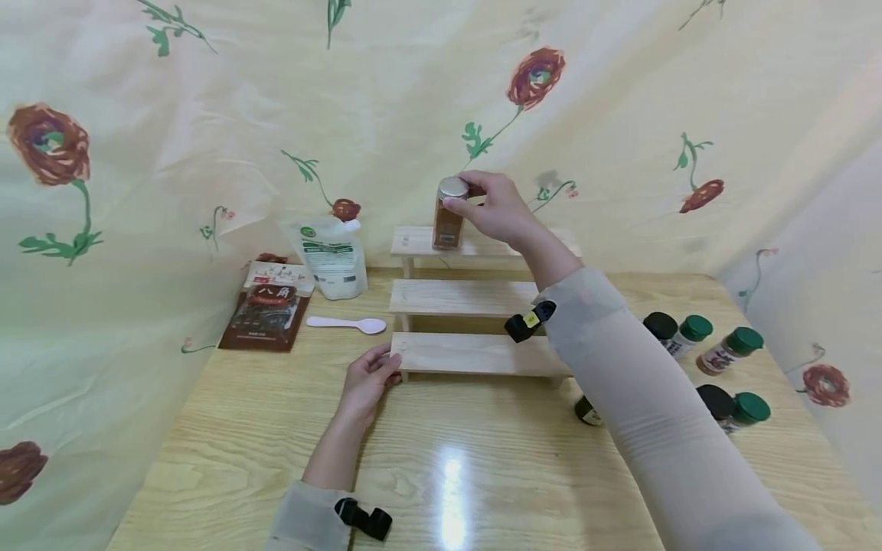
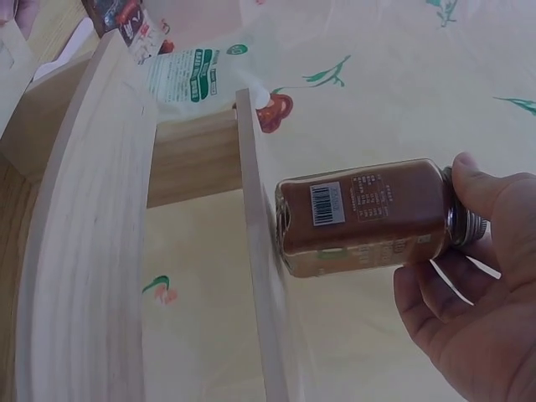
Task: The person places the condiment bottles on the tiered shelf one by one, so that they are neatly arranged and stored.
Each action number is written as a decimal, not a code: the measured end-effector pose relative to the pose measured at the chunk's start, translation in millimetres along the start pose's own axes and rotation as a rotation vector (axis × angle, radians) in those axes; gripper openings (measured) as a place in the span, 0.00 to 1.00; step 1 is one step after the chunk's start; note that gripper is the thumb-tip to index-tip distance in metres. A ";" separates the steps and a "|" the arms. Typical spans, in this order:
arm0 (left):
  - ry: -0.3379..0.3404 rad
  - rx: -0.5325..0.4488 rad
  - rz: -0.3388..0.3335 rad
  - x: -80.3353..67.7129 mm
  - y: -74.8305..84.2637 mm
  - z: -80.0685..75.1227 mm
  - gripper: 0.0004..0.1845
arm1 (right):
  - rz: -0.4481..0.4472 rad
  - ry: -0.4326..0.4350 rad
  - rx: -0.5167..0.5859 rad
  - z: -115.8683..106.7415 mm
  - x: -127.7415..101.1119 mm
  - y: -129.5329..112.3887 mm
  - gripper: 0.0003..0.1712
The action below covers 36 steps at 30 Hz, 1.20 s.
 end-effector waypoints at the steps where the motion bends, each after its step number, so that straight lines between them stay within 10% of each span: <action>1: -0.005 -0.001 0.001 -0.2 -0.3 1.0 0.19 | 0.003 -0.004 -0.002 0.5 1.3 -0.2 0.26; 20: -0.035 0.026 -0.006 2.4 2.6 9.7 0.19 | 0.030 -0.015 -0.034 10.7 12.1 -11.5 0.30; 36: -0.009 0.016 -0.023 1.6 -1.1 -0.4 0.21 | -0.023 0.071 0.040 2.6 -23.0 24.9 0.33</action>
Point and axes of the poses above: each hand's wrist, its own x-axis towards the middle knuckle, its own z-axis out of the palm, y = z × x, the point moved 1 cm from there along x, towards the middle knuckle, and after that the axes turned 3 degrees about z, right-handed, at the moved point
